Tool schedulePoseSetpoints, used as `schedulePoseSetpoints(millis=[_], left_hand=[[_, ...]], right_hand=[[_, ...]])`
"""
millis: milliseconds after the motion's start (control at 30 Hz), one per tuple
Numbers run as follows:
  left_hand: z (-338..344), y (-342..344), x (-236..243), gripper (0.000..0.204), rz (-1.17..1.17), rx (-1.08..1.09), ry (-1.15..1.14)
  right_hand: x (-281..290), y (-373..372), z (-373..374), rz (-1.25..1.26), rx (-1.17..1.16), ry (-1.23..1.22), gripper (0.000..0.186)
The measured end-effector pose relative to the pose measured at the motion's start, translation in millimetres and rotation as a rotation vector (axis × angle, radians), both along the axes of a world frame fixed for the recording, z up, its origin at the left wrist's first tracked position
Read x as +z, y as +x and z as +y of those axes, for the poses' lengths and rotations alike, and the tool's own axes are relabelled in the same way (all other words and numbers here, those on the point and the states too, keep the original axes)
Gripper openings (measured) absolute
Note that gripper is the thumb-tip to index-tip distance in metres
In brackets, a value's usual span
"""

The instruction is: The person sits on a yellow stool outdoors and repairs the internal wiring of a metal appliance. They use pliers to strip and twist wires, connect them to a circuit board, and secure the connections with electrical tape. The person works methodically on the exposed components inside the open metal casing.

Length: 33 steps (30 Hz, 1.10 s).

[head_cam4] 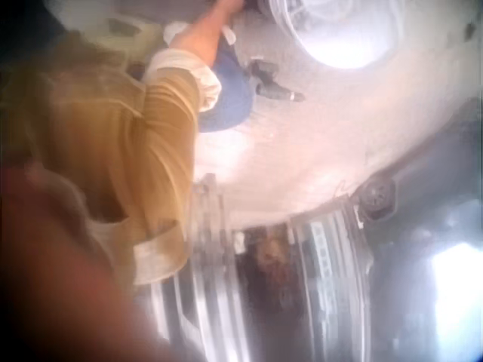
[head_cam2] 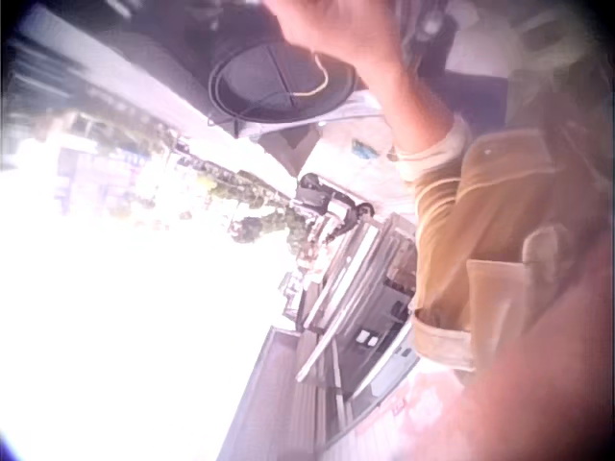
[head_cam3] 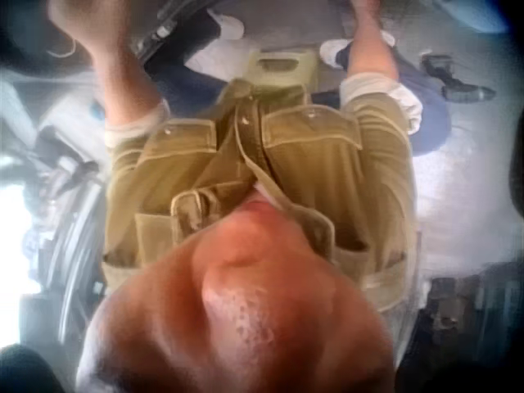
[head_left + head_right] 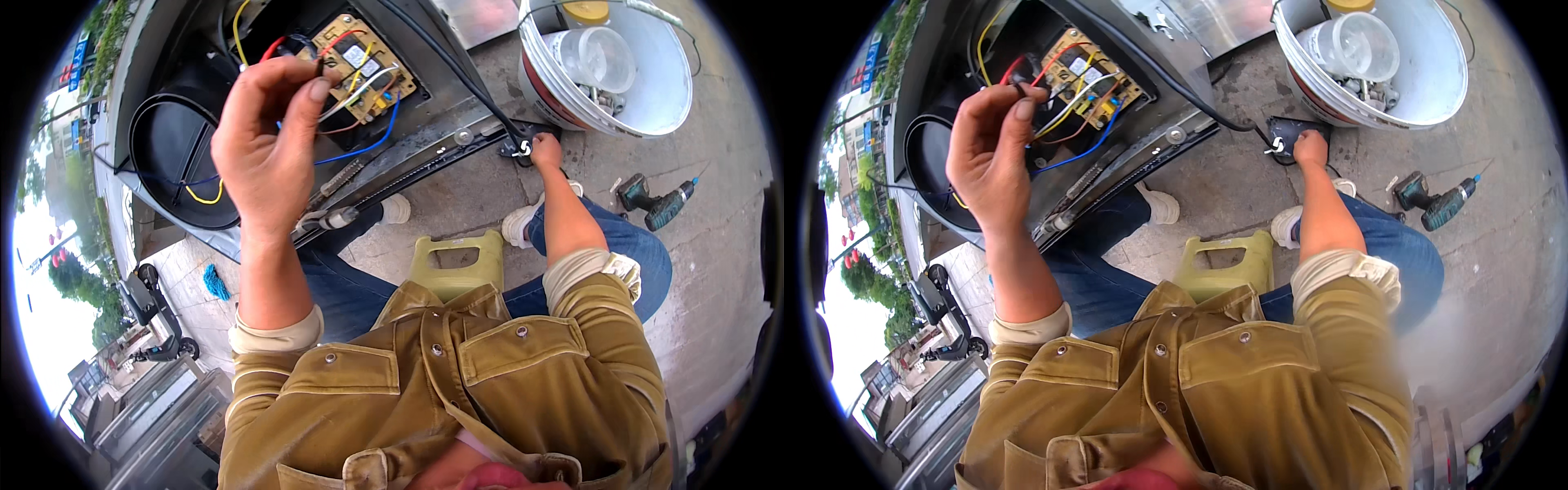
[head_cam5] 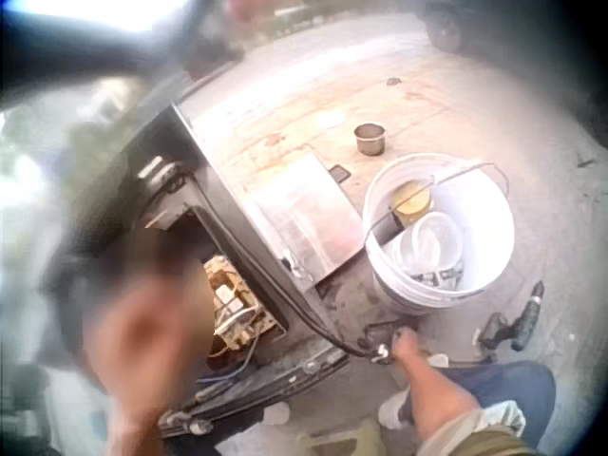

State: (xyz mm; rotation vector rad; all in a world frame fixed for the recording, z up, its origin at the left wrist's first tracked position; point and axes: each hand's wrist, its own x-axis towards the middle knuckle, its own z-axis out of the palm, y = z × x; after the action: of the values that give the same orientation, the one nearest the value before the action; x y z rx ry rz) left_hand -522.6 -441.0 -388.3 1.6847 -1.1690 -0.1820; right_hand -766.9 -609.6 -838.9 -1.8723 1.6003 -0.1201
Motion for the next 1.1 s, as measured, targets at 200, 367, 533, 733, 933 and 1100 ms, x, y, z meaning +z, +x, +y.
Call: schedulePoseSetpoints(millis=[200,367,533,733,933,1100], left_hand=[[3.6,6.6,-6.0,0.014,-0.145,0.024,0.007],[5.8,14.6,-9.5,0.022,-0.215,0.018,0.009],[6.0,22.1,-11.9,0.022,-0.236,0.014,-0.003],[5.7,17.1,-5.0,0.024,-0.186,0.017,0.024],[6.6,4.2,-3.0,0.015,-0.121,0.025,0.074],[-13.0,10.2,9.4,0.017,-0.291,-0.118,0.099]], right_hand=[[-47.4,-19.0,-4.6,0.181,0.1,0.148,0.024],[-35.4,2.0,-3.2,0.109,0.252,0.129,0.03],[-44.9,11.7,0.2,0.086,0.446,0.13,0.026],[-56.2,12.4,-1.2,0.171,0.535,0.094,0.017],[-12.1,25.2,4.5,0.111,0.318,0.073,0.019],[41.9,25.0,9.6,-0.364,-0.087,0.128,0.02]])
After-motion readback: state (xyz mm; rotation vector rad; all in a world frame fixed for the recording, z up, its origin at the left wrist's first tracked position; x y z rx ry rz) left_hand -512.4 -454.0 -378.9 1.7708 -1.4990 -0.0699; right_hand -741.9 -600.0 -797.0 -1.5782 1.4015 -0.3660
